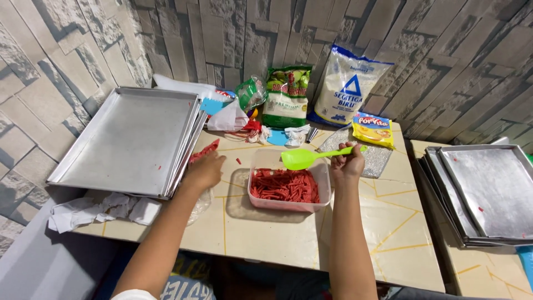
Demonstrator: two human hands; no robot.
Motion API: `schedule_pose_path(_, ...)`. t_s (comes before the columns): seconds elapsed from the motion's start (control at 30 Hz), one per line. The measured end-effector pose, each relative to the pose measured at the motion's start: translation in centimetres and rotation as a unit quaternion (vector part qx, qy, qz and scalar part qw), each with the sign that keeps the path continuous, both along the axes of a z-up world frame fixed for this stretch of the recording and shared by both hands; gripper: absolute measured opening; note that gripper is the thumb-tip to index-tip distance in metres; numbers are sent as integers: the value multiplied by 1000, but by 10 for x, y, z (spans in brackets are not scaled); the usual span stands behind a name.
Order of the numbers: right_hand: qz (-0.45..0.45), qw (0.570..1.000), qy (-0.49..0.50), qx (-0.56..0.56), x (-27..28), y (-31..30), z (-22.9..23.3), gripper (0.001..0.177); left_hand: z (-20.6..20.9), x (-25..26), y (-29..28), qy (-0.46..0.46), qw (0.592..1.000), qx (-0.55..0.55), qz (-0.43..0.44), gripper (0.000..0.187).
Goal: Mixing a red dough-like substance in a plastic container using a green spatula
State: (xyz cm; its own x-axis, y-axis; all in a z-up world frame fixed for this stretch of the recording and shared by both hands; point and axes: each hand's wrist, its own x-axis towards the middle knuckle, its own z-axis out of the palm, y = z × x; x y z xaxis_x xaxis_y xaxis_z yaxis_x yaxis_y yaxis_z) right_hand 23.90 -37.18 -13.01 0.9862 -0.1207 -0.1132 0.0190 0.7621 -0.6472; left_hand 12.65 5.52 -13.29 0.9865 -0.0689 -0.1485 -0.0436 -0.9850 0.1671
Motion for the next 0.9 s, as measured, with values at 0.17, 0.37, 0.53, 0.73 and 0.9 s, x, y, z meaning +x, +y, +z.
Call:
schedule_pose_path(0.17,0,1000,-6,20,4,-8,-5,39,16,14,-31,-27,995,-91,-29,38)
schedule_pose_path(0.37,10,1000,-5,28,6,-11,-7,40,5,30,-22,-50,961,-272,23,24)
schedule_pose_path(0.53,15,999,-3,39,4,-12,-5,40,-9,35,-22,-79,952,-295,20,13)
schedule_pose_path(0.73,6,999,-5,48,4,-16,0,40,18,31,-35,-120,800,-576,118,8)
schedule_pose_path(0.9,-2,998,2,56,5,-22,0,41,79,2,-81,-78,735,-673,-38,16)
